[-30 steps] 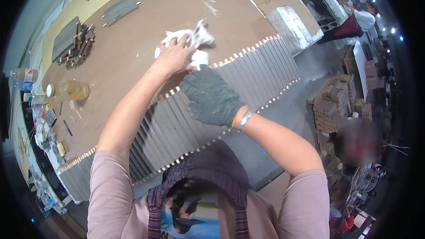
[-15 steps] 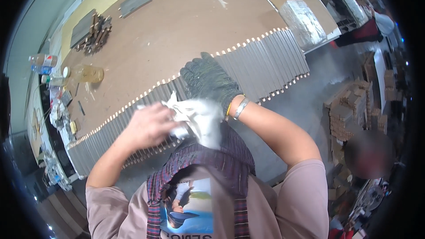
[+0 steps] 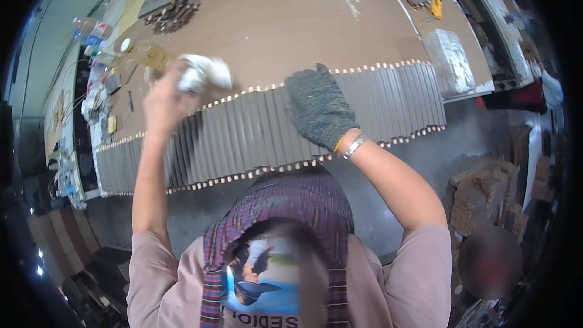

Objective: The person applies a liquid finish to a long series of wooden slats using a small sponge and wipes the surfaces with a white cloth. The person then picks up and inspects a large section of the assembled wooden slats.

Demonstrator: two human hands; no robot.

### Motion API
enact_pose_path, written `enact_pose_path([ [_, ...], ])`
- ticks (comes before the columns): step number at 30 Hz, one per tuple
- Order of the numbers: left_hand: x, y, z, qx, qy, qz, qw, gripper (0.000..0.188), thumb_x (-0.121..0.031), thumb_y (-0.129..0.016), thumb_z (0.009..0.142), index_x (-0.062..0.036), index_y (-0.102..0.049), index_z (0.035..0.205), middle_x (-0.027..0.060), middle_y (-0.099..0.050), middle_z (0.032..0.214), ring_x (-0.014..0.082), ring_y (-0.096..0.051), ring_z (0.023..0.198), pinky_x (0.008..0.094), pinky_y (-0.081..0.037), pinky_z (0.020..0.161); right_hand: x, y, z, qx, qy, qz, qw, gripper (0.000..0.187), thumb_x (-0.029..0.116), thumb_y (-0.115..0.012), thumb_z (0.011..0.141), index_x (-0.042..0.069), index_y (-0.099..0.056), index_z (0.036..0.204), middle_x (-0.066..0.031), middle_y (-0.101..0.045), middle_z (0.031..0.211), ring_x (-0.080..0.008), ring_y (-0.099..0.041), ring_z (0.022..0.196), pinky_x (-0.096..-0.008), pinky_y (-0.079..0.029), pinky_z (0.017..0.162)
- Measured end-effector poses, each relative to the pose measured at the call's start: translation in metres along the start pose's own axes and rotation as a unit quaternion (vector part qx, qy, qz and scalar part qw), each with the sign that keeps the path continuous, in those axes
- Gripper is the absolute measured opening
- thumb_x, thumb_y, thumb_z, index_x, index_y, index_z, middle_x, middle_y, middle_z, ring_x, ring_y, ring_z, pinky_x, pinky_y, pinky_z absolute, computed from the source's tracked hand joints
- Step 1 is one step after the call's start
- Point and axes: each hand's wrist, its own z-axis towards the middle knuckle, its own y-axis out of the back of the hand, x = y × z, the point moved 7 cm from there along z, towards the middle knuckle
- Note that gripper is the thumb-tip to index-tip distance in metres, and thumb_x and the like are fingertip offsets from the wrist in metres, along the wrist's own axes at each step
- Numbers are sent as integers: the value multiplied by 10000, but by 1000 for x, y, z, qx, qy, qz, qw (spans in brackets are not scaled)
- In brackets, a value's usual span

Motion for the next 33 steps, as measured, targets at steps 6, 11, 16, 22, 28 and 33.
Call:
enact_pose_path([
  [6,7,53,-39,342,136,-526,767,550,-163,-741,823,108,-650,1292,102,-751,1061,155,-700,961,311,-550,861,-10,-4,-8,-10,-4,23,1000,448,267,-630,924,9,-617,1291,-199,-633,1267,-363,-567,1254,-543,-298,1221],
  [11,-20,2,-38,219,130,-35,966,794,-405,-817,824,-66,-533,1484,196,-700,1220,352,-693,1089,431,-535,958,-8,-10,-8,-22,8,24,999,446,268,-630,930,14,-616,1296,-198,-631,1290,-362,-567,1265,-548,-289,1232],
  [16,-77,-9,-63,158,-109,-44,980,553,-211,-865,734,-204,-703,1263,121,-659,1319,359,-643,1165,439,-550,953,-8,-5,-8,-8,2,27,1000,442,262,-627,928,13,-617,1293,-194,-633,1288,-359,-570,1261,-552,-290,1229],
  [22,4,41,-56,-9,-17,-41,999,271,-103,-764,790,-198,-776,1044,81,-707,1252,289,-677,1099,424,-563,941,-10,-5,-9,-30,1,23,999,441,258,-630,919,9,-622,1284,-196,-634,1273,-362,-573,1251,-553,-296,1224],
  [28,-32,-10,-60,96,-246,-70,962,305,-36,-675,792,-198,-790,1024,74,-731,1229,313,-682,1080,440,-555,934,-5,-4,-4,-28,14,17,999,448,257,-634,919,11,-620,1293,-196,-639,1278,-362,-577,1248,-545,-298,1225],
  [33,6,49,-23,-80,-104,57,990,303,1,-693,741,-171,-782,975,26,-718,1242,293,-689,1017,397,-579,848,-9,-6,-10,-35,4,21,999,437,255,-632,919,11,-626,1281,-203,-648,1252,-369,-587,1228,-548,-299,1226],
])
